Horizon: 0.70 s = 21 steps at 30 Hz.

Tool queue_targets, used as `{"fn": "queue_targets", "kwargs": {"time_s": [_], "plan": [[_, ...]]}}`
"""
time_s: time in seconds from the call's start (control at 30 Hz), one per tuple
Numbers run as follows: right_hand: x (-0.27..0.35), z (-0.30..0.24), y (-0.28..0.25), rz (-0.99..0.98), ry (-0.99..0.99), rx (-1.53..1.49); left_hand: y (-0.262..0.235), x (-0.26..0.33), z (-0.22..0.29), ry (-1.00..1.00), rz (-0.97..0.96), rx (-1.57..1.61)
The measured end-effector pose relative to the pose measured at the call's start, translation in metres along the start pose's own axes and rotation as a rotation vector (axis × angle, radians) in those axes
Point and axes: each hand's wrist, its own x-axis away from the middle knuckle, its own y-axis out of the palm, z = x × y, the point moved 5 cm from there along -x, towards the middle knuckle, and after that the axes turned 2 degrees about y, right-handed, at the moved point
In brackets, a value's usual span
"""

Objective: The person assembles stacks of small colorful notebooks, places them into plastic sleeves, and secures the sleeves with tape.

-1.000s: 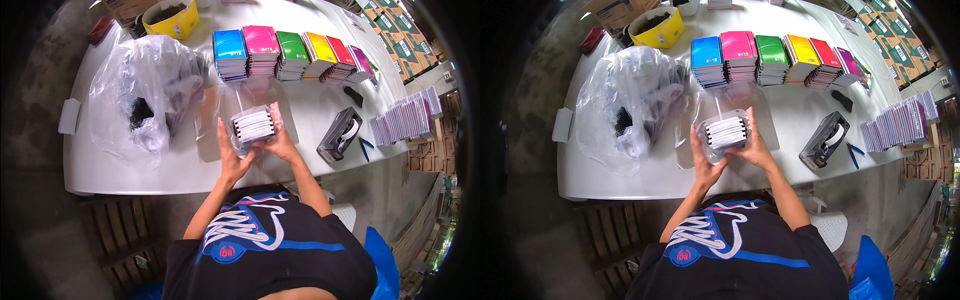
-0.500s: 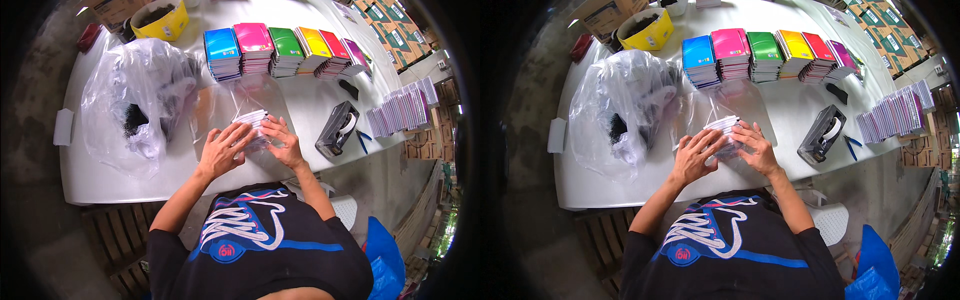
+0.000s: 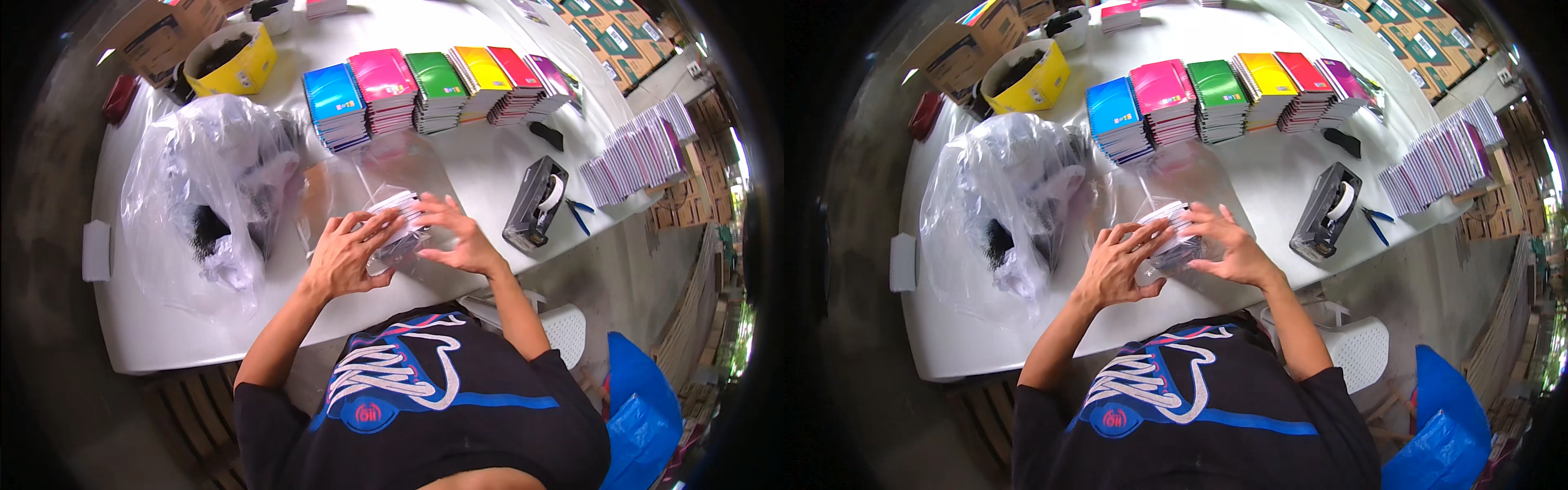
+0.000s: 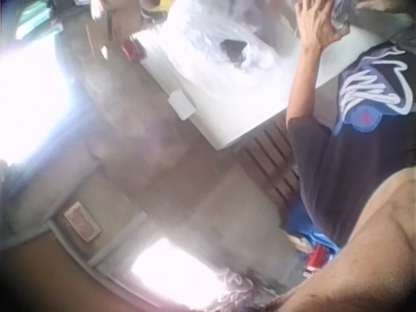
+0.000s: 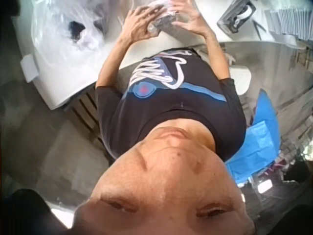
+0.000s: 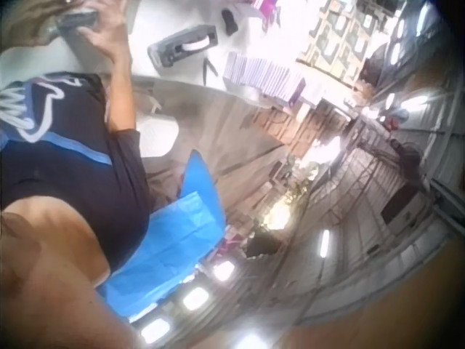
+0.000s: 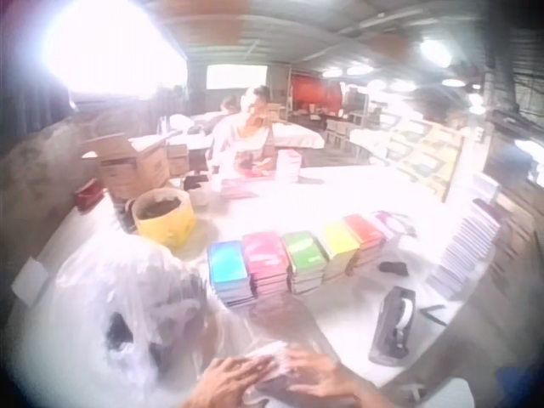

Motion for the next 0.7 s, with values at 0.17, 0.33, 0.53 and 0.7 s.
{"fn": "queue_targets", "kwargs": {"time_s": [0.17,0.33,0.53,0.7], "plan": [[0.102,0.058,-0.095,0.996,0.577,0.109,-0.010,0.002,0.003,-0.073,-0.093,-0.103],[0.155,0.123,-0.117,0.775,1.037,-0.126,-0.007,-0.003,-0.004,-0.051,-0.228,-0.104],[0.157,0.123,-0.103,0.986,0.918,-0.779,-0.011,-0.002,-0.003,-0.042,-0.264,-0.130],[0.206,0.127,-0.092,0.809,1.099,0.713,-0.011,-0.005,-0.001,0.004,-0.232,-0.119]]}}
